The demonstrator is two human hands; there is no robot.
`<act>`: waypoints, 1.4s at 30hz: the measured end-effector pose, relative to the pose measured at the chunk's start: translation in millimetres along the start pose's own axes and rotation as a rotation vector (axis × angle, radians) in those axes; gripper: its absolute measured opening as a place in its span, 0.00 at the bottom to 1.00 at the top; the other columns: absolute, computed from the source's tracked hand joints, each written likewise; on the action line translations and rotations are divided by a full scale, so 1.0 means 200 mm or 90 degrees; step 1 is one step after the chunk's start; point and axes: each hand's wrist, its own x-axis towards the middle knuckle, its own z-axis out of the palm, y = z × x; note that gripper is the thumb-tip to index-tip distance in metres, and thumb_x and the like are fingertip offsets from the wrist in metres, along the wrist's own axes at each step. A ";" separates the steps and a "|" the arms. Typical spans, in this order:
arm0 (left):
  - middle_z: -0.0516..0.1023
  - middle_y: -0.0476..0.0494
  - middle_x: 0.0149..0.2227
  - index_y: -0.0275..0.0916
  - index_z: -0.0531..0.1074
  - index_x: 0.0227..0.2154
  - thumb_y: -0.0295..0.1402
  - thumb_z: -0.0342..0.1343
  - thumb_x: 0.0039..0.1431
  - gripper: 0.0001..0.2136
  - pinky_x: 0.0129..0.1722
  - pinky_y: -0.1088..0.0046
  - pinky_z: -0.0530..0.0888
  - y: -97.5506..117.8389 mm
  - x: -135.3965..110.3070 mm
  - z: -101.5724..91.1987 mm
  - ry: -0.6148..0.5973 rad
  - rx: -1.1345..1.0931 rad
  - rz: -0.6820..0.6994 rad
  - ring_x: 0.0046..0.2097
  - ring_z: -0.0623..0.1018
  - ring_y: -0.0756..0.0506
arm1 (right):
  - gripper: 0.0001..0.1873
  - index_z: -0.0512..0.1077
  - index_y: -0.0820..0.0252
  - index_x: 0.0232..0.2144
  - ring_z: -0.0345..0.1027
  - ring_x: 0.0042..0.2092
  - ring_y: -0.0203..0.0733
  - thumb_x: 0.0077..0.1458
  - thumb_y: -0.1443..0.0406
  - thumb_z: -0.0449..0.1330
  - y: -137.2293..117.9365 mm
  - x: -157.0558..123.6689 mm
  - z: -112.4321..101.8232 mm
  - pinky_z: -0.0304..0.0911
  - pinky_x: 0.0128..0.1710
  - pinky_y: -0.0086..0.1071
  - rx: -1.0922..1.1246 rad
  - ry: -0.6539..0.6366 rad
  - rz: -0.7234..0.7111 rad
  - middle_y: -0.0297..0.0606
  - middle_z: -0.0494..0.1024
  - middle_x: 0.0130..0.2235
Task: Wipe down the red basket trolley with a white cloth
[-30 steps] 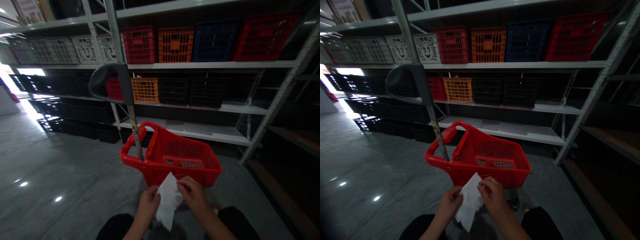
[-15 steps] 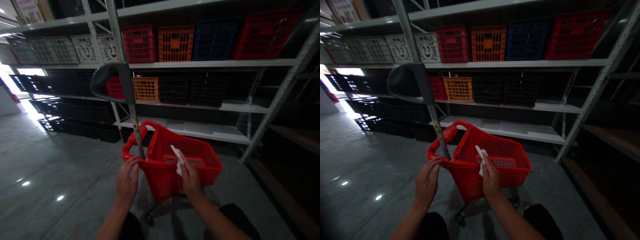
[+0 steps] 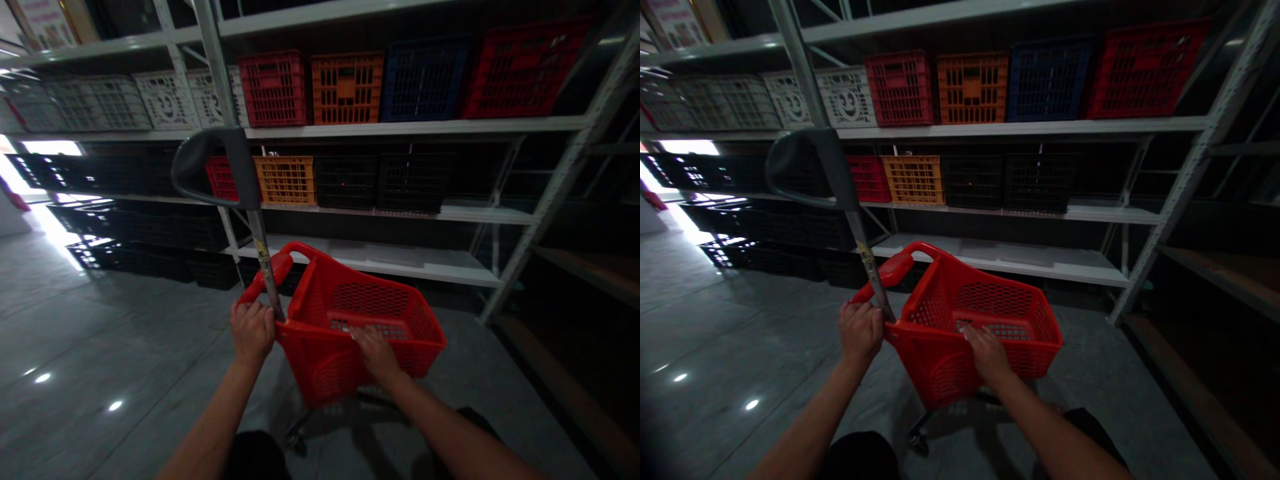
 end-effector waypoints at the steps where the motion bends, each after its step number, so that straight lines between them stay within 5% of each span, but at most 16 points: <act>1: 0.69 0.45 0.25 0.39 0.69 0.20 0.34 0.41 0.58 0.16 0.52 0.58 0.55 0.00 0.00 0.00 0.004 -0.002 -0.003 0.37 0.66 0.43 | 0.28 0.63 0.62 0.52 0.64 0.50 0.41 0.48 0.79 0.45 0.02 -0.02 -0.01 0.55 0.53 0.45 -0.003 -0.002 0.014 0.44 0.72 0.49; 4: 0.68 0.44 0.25 0.39 0.69 0.19 0.34 0.40 0.58 0.16 0.52 0.58 0.55 0.03 0.01 0.00 0.012 -0.015 -0.015 0.36 0.66 0.44 | 0.28 0.63 0.61 0.52 0.63 0.51 0.41 0.49 0.79 0.46 -0.06 0.05 0.01 0.52 0.55 0.45 0.026 -0.002 0.062 0.42 0.71 0.49; 8: 0.68 0.44 0.26 0.39 0.69 0.21 0.34 0.41 0.58 0.16 0.52 0.57 0.55 0.06 0.00 -0.03 0.007 -0.029 -0.033 0.37 0.66 0.43 | 0.20 0.66 0.56 0.48 0.64 0.51 0.40 0.55 0.74 0.46 -0.37 0.34 0.10 0.47 0.56 0.45 0.124 0.011 0.099 0.39 0.73 0.48; 12: 0.68 0.44 0.25 0.39 0.68 0.20 0.33 0.41 0.58 0.15 0.52 0.57 0.54 0.07 -0.01 -0.04 -0.004 -0.038 -0.035 0.36 0.66 0.43 | 0.15 0.67 0.58 0.46 0.67 0.46 0.39 0.61 0.65 0.44 -0.54 0.47 0.09 0.57 0.49 0.35 0.285 0.074 0.192 0.39 0.75 0.44; 16: 0.68 0.45 0.25 0.39 0.68 0.20 0.33 0.42 0.57 0.14 0.52 0.57 0.54 0.07 -0.01 -0.03 -0.007 -0.037 -0.034 0.36 0.65 0.44 | 0.13 0.68 0.58 0.43 0.67 0.43 0.38 0.59 0.66 0.47 -0.45 0.42 0.02 0.60 0.43 0.30 0.387 0.049 0.219 0.37 0.75 0.42; 21: 0.67 0.45 0.24 0.40 0.67 0.19 0.33 0.42 0.57 0.15 0.50 0.58 0.55 0.06 0.00 -0.03 0.018 -0.024 -0.021 0.34 0.65 0.44 | 0.10 0.70 0.57 0.37 0.64 0.43 0.40 0.49 0.66 0.61 -0.34 0.45 0.01 0.57 0.44 0.31 0.278 -0.013 0.061 0.36 0.72 0.39; 27: 0.68 0.45 0.24 0.40 0.68 0.19 0.33 0.42 0.57 0.15 0.50 0.59 0.55 0.05 0.00 -0.04 0.005 -0.036 -0.013 0.36 0.65 0.44 | 0.07 0.69 0.60 0.30 0.63 0.36 0.38 0.50 0.62 0.61 -0.25 0.48 0.05 0.56 0.38 0.28 0.181 -0.074 -0.048 0.36 0.72 0.32; 37: 0.67 0.45 0.25 0.40 0.68 0.20 0.33 0.42 0.57 0.14 0.52 0.59 0.54 0.04 0.00 -0.02 0.007 -0.013 -0.012 0.37 0.65 0.43 | 0.06 0.71 0.59 0.30 0.64 0.35 0.40 0.54 0.64 0.56 0.19 -0.02 -0.19 0.55 0.35 0.30 0.093 -0.104 0.120 0.37 0.73 0.32; 42: 0.68 0.45 0.25 0.39 0.68 0.20 0.33 0.41 0.58 0.15 0.52 0.59 0.54 0.06 0.00 -0.02 0.007 -0.013 -0.027 0.36 0.65 0.43 | 0.06 0.71 0.60 0.27 0.63 0.33 0.38 0.54 0.65 0.56 0.10 0.08 -0.14 0.55 0.33 0.28 0.072 -0.127 0.104 0.36 0.72 0.29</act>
